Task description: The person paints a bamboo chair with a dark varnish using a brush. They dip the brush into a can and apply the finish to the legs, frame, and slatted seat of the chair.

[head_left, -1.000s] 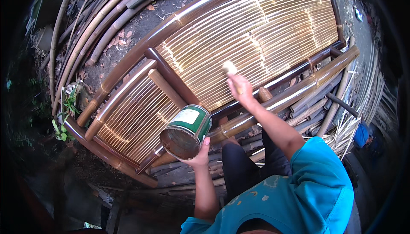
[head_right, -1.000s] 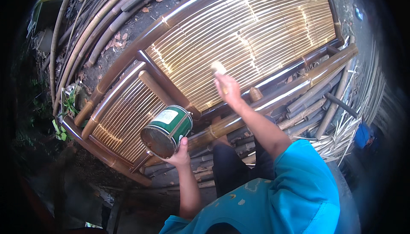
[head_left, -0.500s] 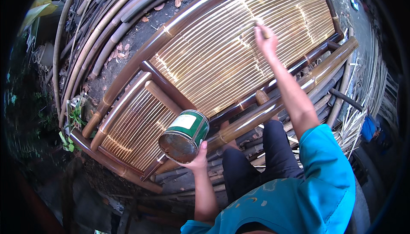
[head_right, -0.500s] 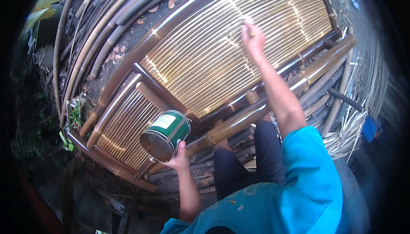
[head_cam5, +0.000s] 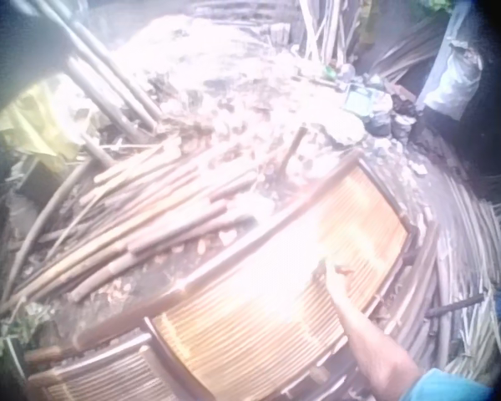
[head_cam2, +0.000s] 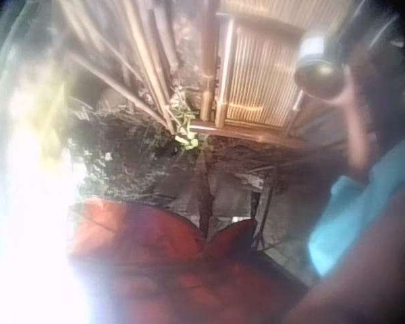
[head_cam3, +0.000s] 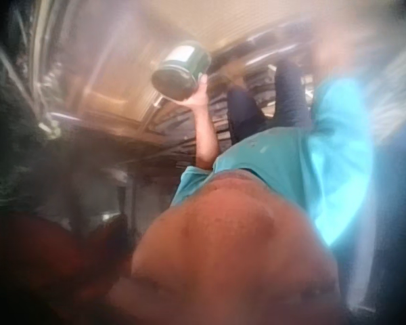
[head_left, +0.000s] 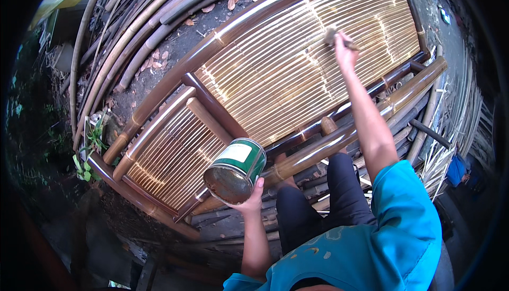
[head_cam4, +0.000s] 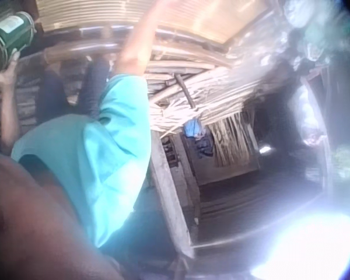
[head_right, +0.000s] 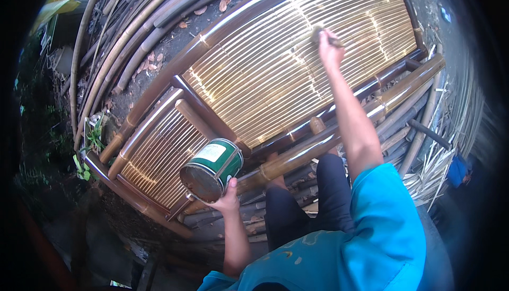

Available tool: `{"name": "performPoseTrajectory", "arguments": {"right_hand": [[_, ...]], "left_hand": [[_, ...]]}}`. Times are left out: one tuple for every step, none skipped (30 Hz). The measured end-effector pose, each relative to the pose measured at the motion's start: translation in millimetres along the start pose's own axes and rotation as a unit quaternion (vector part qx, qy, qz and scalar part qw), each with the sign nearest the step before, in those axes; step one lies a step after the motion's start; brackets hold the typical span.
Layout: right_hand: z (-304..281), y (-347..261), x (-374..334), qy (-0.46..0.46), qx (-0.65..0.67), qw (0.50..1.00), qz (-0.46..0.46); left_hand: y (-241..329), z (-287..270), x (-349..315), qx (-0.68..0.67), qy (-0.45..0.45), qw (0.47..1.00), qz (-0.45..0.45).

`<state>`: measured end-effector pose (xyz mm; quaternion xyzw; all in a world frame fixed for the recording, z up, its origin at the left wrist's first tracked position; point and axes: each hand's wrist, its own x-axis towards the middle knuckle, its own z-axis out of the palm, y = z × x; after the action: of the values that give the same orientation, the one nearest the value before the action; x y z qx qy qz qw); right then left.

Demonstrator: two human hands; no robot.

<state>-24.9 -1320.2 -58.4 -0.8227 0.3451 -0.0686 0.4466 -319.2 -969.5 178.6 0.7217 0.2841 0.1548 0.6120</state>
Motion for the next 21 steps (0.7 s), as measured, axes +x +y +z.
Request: {"name": "performPoseTrajectory", "arguments": {"right_hand": [[32.7, -3.0, -61.6, -0.021, 0.029, 0.998, -0.053], [52.3, -5.8, -124.8, -0.112, 0.077, 0.984, -0.114], [58.4, -23.1, -185.9, -0.214, 0.090, 0.962, -0.142], [67.2, -12.5, -231.9, -0.330, 0.088, 0.926, -0.162], [76.8, 2.1, -279.2, -0.421, 0.076, 0.892, -0.143], [70.5, 1.6, -307.5, -0.529, -0.057, 0.823, -0.198], [69.5, 14.6, -324.1, -0.568, -0.125, 0.780, -0.232], [65.3, -4.9, -321.8, -0.584, -0.157, 0.755, -0.253], [71.9, -12.7, -311.2, -0.552, -0.081, 0.788, -0.261], [84.4, -18.9, -290.9, -0.518, -0.007, 0.813, -0.266], [98.6, -36.2, -265.9, -0.461, 0.020, 0.824, -0.329], [112.2, -58.1, -245.0, -0.441, 0.081, 0.851, -0.276], [123.6, -77.8, -224.8, -0.396, 0.073, 0.873, -0.276], [134.2, -95.6, -211.3, -0.387, 0.073, 0.875, -0.281], [143.8, -100.1, -206.1, -0.363, 0.125, 0.876, -0.291], [147.2, -102.2, -214.6, -0.327, 0.142, 0.867, -0.348], [141.4, -87.4, -229.2, -0.366, 0.081, 0.847, -0.377], [129.1, -66.6, -247.8, -0.401, 0.018, 0.821, -0.406], [107.2, -49.8, -269.2, -0.530, -0.086, 0.795, -0.282], [79.4, -26.1, -288.4, -0.586, -0.136, 0.750, -0.273], [50.4, -2.7, -305.8, -0.635, -0.185, 0.702, -0.264]], "left_hand": [[-1.5, -1.5, 2.2, 0.010, 0.006, 1.000, 0.019], [-3.7, -3.3, 2.1, 0.017, 0.013, 1.000, 0.022], [-4.9, -8.2, 1.9, 0.026, 0.018, 0.999, 0.023], [-3.0, -9.9, 6.1, 0.031, 0.014, 0.999, 0.028], [5.1, -6.4, 11.1, 0.017, 0.011, 0.999, 0.045], [6.4, -12.8, 9.1, 0.022, 0.020, 0.998, 0.046], [8.0, -16.6, 10.3, 0.024, 0.027, 0.998, 0.052], [7.6, -25.0, 9.4, 0.028, 0.043, 0.997, 0.054], [8.2, -28.8, 6.3, 0.027, 0.051, 0.997, 0.047], [5.5, -29.2, 4.7, 0.026, 0.053, 0.997, 0.040], [1.2, -33.4, 2.0, 0.028, 0.051, 0.998, 0.024], [-2.7, -42.4, -2.9, 0.032, 0.046, 0.998, 0.004], [-9.3, -47.0, -3.6, 0.049, 0.028, 0.998, 0.012], [-12.2, -44.4, -3.6, 0.032, 0.035, 0.999, 0.011], [-11.8, -41.1, -2.4, 0.017, 0.036, 0.999, 0.010], [-10.1, -42.1, -4.4, 0.005, 0.040, 0.999, 0.005], [-8.3, -42.6, -7.5, 0.002, 0.050, 0.999, -0.018], [-10.6, -48.0, -10.0, 0.024, 0.047, 0.999, -0.007], [-16.5, -54.7, -13.2, 0.044, 0.045, 0.998, 0.003], [-17.0, -59.0, -15.4, 0.064, 0.044, 0.997, 0.017], [-14.7, -55.9, -17.3, 0.041, 0.075, 0.996, -0.001]]}}
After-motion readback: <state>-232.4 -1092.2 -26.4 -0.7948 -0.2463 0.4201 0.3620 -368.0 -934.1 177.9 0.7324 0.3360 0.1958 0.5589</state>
